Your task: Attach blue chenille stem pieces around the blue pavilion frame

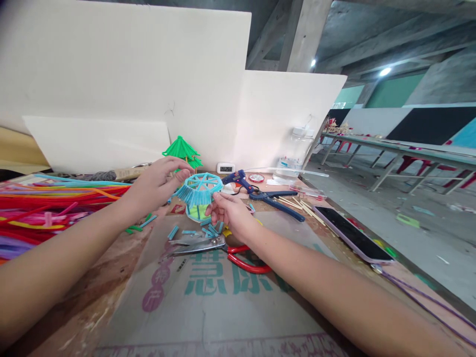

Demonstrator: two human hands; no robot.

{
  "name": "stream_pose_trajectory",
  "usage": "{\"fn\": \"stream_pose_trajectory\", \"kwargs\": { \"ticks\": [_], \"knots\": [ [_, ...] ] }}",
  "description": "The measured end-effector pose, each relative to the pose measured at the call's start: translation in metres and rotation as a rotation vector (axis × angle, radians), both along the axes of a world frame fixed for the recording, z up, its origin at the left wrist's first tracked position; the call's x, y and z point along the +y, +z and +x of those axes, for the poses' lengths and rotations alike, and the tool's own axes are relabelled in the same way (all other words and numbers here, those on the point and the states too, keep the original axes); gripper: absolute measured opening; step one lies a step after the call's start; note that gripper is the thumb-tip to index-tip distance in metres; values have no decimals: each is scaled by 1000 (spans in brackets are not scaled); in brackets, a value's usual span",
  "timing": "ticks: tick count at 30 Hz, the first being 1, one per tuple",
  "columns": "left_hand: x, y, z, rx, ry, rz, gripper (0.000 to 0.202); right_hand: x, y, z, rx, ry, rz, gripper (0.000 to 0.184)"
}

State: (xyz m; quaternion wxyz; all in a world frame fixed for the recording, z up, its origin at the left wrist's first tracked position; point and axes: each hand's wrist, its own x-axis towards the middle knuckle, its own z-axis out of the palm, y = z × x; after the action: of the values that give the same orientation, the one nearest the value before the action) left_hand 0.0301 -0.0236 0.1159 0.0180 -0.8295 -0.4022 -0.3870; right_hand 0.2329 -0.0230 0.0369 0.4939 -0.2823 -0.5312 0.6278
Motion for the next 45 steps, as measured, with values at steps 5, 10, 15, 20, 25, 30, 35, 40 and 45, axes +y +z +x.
{"fn": "stream_pose_trajectory", "kwargs": {
  "ticks": [5, 10, 15, 20, 25, 30, 35, 40, 45],
  "knots": [
    [10, -9, -20, 37, 122, -112, 27, 10, 12, 9, -239, 5, 28, 42],
    [19, -58, -37, -70, 218, -215, 30, 19, 37, 33, -684, 18, 185, 58],
    [18, -86, -36, 19, 141, -410, 18, 12, 67, 56, -1047, 69, 360, 38],
    [9, -87, -27, 50, 0, -373, 16, -2, 82, 61, -1339, 123, 563, 22],
    [7, -92, -23, 138, -29, -267, 21, 1, 73, 60, -1432, 122, 662, 18],
    [14, -98, -27, 155, -25, -237, 20, 5, 58, 53, -1330, 147, 698, 19],
    [18, -101, -29, 118, -6, -232, 22, 3, 53, 49, -1383, 178, 747, 18],
    [17, -101, -27, 85, 2, -219, 25, 24, 58, 76, -1644, -156, 701, 27],
    [17, -102, -28, -3, -5, -292, 26, 39, 62, 103, -1672, -261, 541, 32]
  ]
}}
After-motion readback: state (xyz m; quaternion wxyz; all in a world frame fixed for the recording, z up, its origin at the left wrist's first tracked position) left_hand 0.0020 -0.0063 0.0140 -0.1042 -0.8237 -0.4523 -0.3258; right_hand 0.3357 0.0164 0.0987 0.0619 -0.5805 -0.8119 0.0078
